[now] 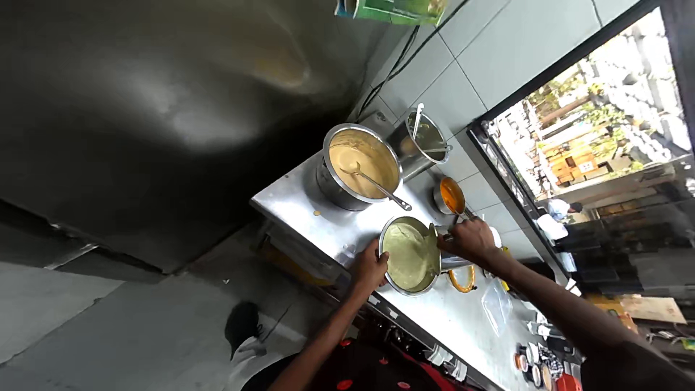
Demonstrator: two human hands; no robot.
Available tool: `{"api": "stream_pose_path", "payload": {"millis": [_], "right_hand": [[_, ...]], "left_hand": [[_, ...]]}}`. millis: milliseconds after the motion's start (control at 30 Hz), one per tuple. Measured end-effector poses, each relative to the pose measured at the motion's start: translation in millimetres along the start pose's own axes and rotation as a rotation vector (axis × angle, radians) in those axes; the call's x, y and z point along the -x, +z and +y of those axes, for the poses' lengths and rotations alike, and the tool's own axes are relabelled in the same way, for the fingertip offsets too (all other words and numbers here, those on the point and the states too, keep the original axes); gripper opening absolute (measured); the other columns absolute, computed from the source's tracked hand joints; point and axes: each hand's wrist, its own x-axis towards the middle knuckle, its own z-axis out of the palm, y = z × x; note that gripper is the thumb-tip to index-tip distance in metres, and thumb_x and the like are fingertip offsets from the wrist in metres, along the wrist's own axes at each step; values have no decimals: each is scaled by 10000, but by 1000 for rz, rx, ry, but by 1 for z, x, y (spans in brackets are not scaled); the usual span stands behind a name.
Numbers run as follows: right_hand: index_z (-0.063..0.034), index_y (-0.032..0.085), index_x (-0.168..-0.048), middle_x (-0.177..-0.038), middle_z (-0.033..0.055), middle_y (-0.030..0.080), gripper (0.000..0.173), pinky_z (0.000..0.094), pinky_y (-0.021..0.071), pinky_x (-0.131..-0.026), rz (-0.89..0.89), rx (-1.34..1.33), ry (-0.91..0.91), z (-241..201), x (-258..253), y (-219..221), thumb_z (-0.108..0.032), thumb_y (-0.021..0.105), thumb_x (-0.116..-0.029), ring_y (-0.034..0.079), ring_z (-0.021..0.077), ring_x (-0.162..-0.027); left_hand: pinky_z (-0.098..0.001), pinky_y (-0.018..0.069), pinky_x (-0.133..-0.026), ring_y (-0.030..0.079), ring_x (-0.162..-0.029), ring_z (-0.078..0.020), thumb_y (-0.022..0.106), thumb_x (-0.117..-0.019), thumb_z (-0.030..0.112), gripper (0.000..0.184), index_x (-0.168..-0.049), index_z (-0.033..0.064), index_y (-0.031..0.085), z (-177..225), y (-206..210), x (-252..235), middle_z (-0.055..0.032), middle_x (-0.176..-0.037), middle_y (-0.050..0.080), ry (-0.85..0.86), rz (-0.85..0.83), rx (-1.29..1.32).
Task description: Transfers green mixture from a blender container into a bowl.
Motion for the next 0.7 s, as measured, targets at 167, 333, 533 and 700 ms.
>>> {"api": "stream_pose_path", "payload": {"millis": [167, 333, 533, 700], "right_hand": [[-92, 649, -745, -726, 139, 672, 632, 555, 507, -612, -89, 14, -8, -8, 0, 1, -645, 436, -964, 695, 357, -744], [-109, 674, -751, -714, 127, 677, 605, 558, 516, -584, -29, -20, -5, -9, -7, -13, -637, 462, -955, 704, 353, -732], [-110, 669, -740, -706, 129, 674, 615, 556, 512, -581, -33, -37, 34, -10, -6, -20, -650, 468, -957, 703, 352, -729], [-112, 694, -767, -758, 130, 695, 621, 565, 524, -620, -90, -45, 57, -3, -5, -1, -664, 475, -947, 708, 353, -784]], "left_hand": [[-416, 592, -450, 657, -473, -230, 599, -1040, 274, 198, -1202, 159, 598, -2, 4, 1, -114, -728, 694, -5, -13, -19], [-424, 595, -471, 663, -491, -233, 589, -1041, 269, 220, -1224, 149, 602, -3, 4, -7, -121, -755, 697, -35, -19, 8], [-543, 590, -615, 695, -667, -295, 592, -1029, 259, 231, -1192, 105, 647, 9, -7, -12, -142, -832, 701, 114, 60, -164], [-594, 551, -751, 688, -804, -369, 597, -1031, 399, 381, -1162, 42, 622, 46, -34, -40, -172, -833, 682, 182, 27, -336]]}}
